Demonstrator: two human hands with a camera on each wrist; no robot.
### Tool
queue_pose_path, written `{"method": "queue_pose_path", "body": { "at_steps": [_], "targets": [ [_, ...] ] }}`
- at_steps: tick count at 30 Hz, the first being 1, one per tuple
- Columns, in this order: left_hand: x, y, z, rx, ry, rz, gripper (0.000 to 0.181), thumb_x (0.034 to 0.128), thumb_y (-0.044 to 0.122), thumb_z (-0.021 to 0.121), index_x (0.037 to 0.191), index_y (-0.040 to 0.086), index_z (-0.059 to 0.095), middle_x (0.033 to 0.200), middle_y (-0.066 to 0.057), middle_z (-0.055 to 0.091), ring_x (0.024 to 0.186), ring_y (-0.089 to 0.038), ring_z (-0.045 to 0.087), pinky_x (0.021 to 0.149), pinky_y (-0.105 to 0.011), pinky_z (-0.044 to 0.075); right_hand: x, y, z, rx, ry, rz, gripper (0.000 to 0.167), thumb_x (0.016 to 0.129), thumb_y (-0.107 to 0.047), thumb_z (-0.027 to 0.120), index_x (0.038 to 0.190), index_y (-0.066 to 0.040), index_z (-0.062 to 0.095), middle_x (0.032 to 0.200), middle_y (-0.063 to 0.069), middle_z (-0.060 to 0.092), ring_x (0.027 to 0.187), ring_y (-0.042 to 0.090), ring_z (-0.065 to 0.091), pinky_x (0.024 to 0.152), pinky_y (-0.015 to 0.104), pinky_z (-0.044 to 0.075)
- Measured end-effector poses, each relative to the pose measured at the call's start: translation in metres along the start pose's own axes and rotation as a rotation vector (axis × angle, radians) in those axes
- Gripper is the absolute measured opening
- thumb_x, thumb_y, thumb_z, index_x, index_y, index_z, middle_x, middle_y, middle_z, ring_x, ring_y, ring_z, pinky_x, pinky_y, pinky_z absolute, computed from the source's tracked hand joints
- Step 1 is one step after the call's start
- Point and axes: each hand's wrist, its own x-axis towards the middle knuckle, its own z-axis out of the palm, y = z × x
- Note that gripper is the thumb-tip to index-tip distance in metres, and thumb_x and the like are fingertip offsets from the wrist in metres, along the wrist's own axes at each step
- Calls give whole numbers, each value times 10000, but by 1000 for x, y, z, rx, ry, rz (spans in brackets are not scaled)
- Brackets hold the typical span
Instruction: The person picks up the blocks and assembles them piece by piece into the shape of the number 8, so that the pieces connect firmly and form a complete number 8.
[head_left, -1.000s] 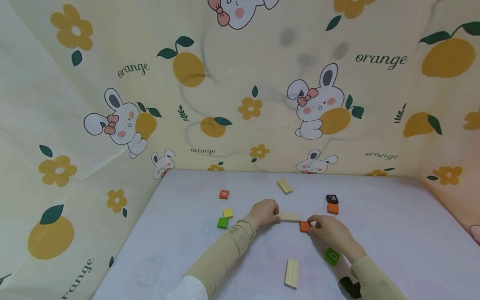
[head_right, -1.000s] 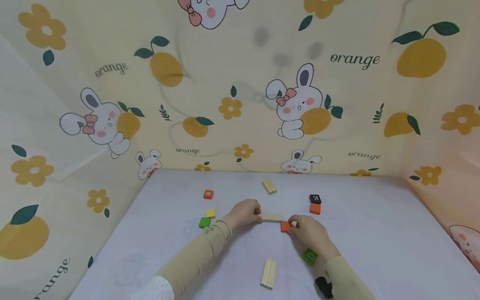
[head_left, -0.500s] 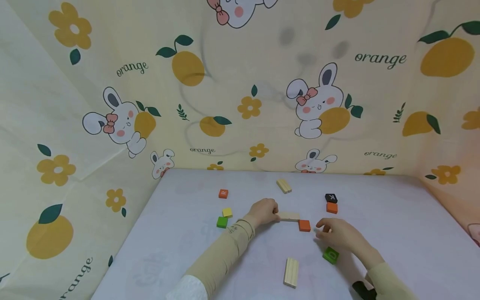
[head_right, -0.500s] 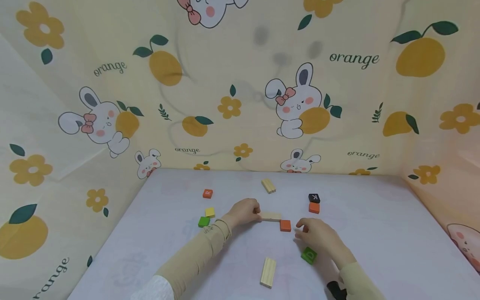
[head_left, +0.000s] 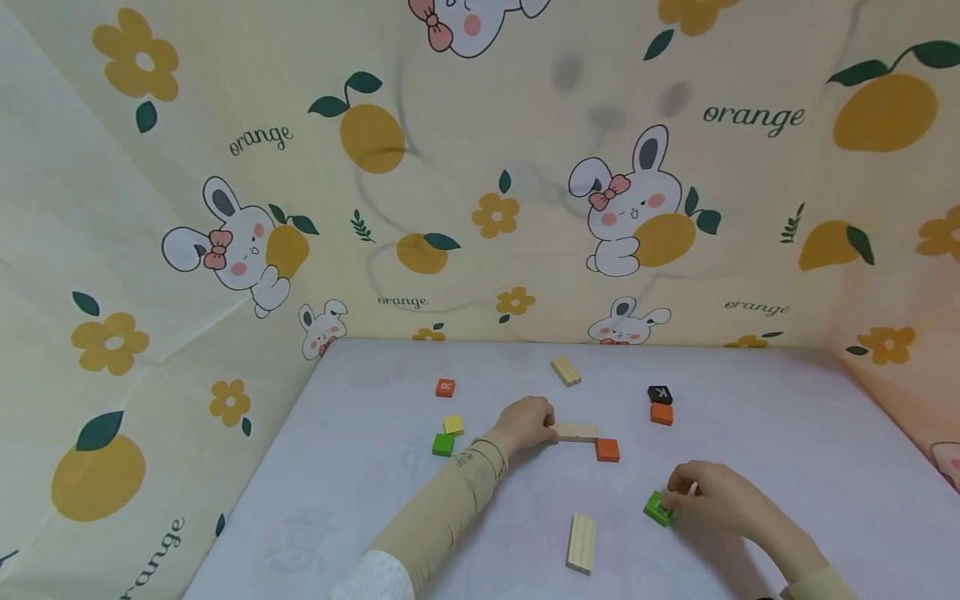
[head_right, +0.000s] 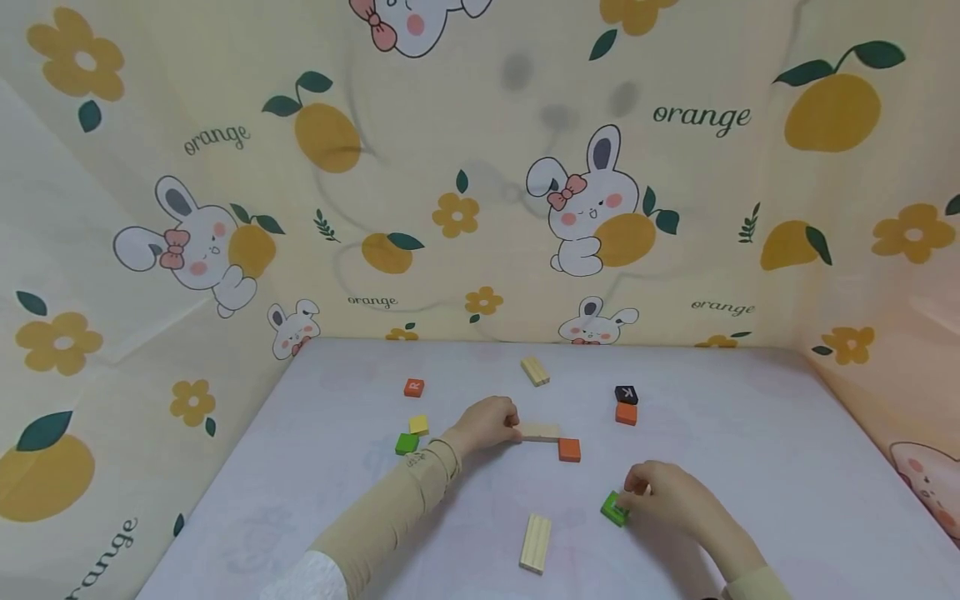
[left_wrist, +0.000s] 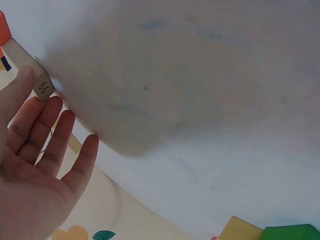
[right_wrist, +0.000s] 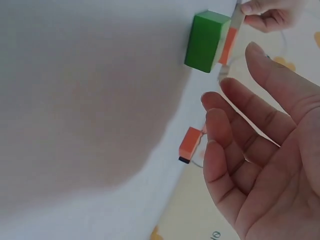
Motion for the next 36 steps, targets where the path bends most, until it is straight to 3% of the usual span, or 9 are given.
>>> {"method": "queue_pose_path", "body": {
  "at_steps": [8, 16, 23, 36],
  "targets": [
    [2, -1, 3, -1, 3, 4, 191, 778, 299, 744, 794, 126, 666, 725, 73, 567, 629, -45, 434, 555, -172, 356, -6, 1, 9, 14, -20, 104, 312, 733, -386, 745, 904, -144, 647, 806, -31, 608, 736, 127, 507, 639, 299, 417],
    [2, 0, 5, 13, -1, 2, 202, 780, 312, 740, 837, 126, 684, 727, 78, 565, 636, -46, 442, 560, -170, 363, -8, 0, 17, 6, 12, 101, 246, 727, -296, 760, 865, -129, 643, 763, -40, 600, 703, 119, 500, 620, 285, 410],
    [3, 0, 2, 19, 1, 5, 206, 782, 313, 737, 844, 124, 687, 738, 71, 573, 641, -50, 442, 563, -173, 365, -6, 1, 16, -90, 82, 76, 152, 759, -238, 737, 848, -152, 647, 755, -50, 602, 699, 105, 508, 608, 305, 418],
    [2, -2, 4, 14, 10, 5, 205, 776, 312, 742, 830, 122, 686, 774, 59, 605, 646, -47, 451, 580, -173, 381, 22, 10, 8, -110, 130, 56, 178, 804, -182, 696, 948, -78, 677, 847, -3, 653, 765, 141, 569, 672, 379, 485]
  ]
}}
